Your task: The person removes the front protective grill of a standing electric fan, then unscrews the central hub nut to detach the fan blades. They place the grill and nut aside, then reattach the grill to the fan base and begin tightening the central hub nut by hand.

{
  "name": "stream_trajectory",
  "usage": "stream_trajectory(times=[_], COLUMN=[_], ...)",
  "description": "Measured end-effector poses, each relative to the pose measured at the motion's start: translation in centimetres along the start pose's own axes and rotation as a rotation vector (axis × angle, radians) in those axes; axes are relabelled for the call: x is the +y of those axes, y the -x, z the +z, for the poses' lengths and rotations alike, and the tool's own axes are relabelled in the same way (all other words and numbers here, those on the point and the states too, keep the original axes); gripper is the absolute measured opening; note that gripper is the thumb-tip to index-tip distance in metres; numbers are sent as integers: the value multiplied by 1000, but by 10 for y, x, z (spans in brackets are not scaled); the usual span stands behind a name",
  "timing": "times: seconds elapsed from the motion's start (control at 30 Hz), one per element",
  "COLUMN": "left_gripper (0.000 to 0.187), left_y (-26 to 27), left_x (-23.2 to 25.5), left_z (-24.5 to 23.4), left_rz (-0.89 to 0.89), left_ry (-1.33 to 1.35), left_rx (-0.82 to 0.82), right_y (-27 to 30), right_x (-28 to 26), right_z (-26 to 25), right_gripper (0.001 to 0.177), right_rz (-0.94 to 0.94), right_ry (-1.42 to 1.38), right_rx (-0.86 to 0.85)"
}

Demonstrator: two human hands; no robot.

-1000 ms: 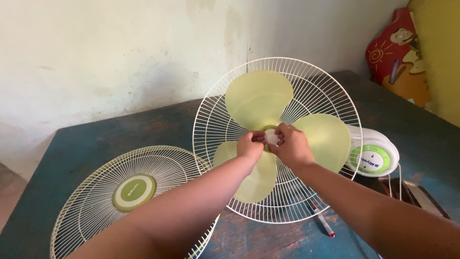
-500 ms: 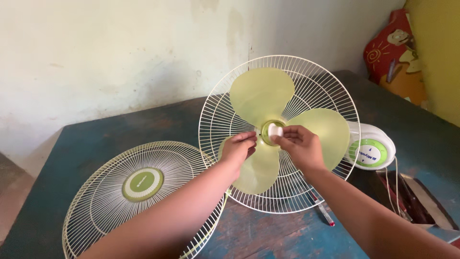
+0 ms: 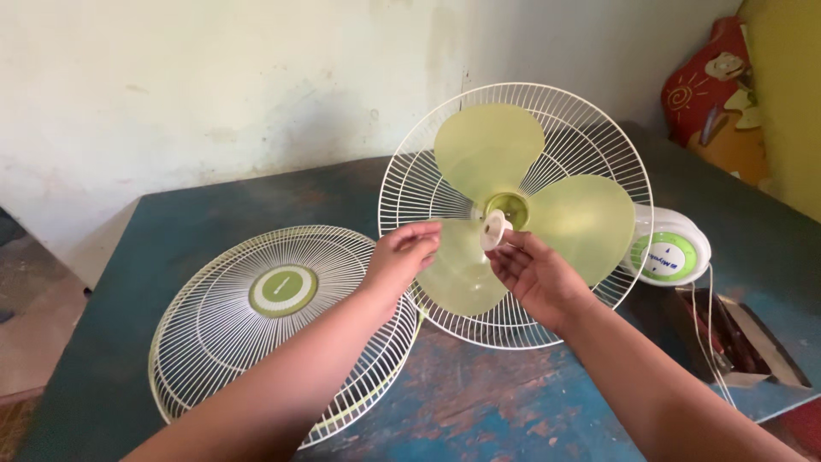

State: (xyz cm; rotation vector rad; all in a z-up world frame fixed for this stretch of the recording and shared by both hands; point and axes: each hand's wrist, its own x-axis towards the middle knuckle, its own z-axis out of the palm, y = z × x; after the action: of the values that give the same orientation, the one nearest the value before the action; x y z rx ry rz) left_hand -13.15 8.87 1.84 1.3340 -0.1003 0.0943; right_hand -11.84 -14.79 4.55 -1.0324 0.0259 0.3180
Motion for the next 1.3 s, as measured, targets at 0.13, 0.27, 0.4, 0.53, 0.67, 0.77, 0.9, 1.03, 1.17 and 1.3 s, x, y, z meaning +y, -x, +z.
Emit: stream_trajectory(times=[0.13, 0.27, 0.4, 0.53, 0.67, 0.77, 0.9, 1.03, 1.17, 1.3], left_gripper=[31, 30, 29, 30, 30, 31, 34, 36, 40, 48], left_y=[31, 49, 56, 61, 73, 78, 78, 79, 83, 96], left_x=[5, 11, 16, 21, 17, 8, -8, -20, -18, -12], left_z=[-17, -25, -27, -27, -24, -26, -37, -50, -64, -77], left_rz=[-27, -12, 72, 113, 126, 89, 137, 166, 134, 113], left_ry=[-106, -153, -196, -244, -314, -364, -424, -479, -644, -806], left_rx=[83, 127, 129, 166, 199, 198, 160, 151, 110, 59], right_y=[19, 28, 35, 45, 59, 61, 60, 65, 68, 68], right_x=[13, 24, 24, 17, 14, 21, 37, 51, 59, 74], right_z=[11, 23, 33, 39, 42, 39, 35, 36, 43, 50], right_gripper=[30, 29, 30, 35, 40, 41, 42, 43, 42, 43], right_rz=[56, 97, 112, 150, 194, 230, 237, 255, 273, 280], right_ry=[71, 69, 92, 100, 176, 168, 151, 190, 236, 256], right_rx=[-23, -58, -81, -97, -79, -59, -52, -48, 13, 53])
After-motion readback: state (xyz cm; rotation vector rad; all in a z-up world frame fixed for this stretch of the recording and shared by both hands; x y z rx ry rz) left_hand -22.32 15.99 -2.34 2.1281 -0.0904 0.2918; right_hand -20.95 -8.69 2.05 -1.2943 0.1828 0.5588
